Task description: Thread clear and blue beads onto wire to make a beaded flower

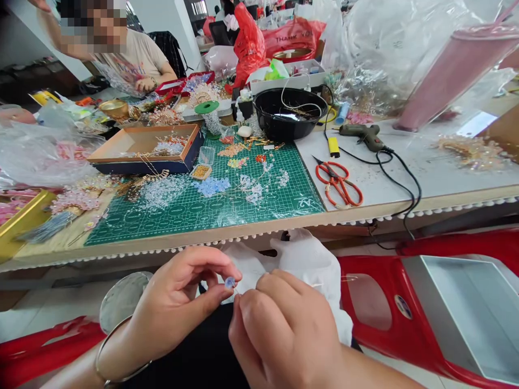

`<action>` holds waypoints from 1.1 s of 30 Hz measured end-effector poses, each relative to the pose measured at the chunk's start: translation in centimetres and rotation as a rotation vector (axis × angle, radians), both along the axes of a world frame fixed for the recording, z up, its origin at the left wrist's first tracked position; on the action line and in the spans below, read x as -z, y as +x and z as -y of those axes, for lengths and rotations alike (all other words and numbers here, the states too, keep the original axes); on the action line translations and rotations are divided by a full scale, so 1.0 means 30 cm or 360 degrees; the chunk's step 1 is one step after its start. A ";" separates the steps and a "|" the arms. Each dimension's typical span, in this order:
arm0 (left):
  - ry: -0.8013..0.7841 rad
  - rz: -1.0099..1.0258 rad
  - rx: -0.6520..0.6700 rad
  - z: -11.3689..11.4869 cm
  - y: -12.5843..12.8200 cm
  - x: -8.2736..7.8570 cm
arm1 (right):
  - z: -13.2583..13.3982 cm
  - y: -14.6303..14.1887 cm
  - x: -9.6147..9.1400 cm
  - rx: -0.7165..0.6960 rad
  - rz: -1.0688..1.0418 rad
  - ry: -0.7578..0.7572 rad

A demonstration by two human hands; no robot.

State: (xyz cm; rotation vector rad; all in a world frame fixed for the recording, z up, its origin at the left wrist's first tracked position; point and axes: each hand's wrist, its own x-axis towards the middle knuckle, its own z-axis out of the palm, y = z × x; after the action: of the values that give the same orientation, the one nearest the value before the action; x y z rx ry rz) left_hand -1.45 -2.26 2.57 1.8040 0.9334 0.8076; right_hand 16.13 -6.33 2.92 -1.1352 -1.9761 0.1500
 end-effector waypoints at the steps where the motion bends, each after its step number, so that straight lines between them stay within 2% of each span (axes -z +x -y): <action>1: 0.0001 0.0006 0.0002 0.000 -0.002 0.001 | 0.000 -0.001 0.000 0.0005 0.0017 0.0009; 7: 0.0006 -0.0034 -0.0001 -0.001 -0.009 0.003 | 0.002 -0.014 0.005 -0.0028 0.0096 -0.0003; 19: 0.0199 -0.0252 0.0013 -0.009 -0.022 -0.004 | -0.004 -0.024 0.000 -0.0033 0.0161 -0.0084; 25: 0.0422 -0.0275 0.0208 -0.023 -0.030 0.001 | -0.007 -0.016 0.008 -0.0052 0.0040 -0.0284; 27: 0.0359 -0.0245 0.0226 -0.028 -0.032 0.002 | -0.009 -0.011 0.008 -0.0062 -0.0017 -0.0383; 31: 0.0078 -0.0191 0.0256 -0.037 -0.034 0.006 | -0.011 -0.001 0.004 -0.0118 -0.0184 -0.0650; 33: 0.0047 -0.0210 0.0299 -0.041 -0.033 0.009 | -0.008 0.003 0.010 -0.0147 -0.0245 -0.0790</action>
State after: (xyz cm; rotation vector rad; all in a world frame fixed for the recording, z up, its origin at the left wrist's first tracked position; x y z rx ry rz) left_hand -2.43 -1.05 2.28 1.9566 0.8239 0.5934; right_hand 16.22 -6.09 2.63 -1.2913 -1.9036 0.7882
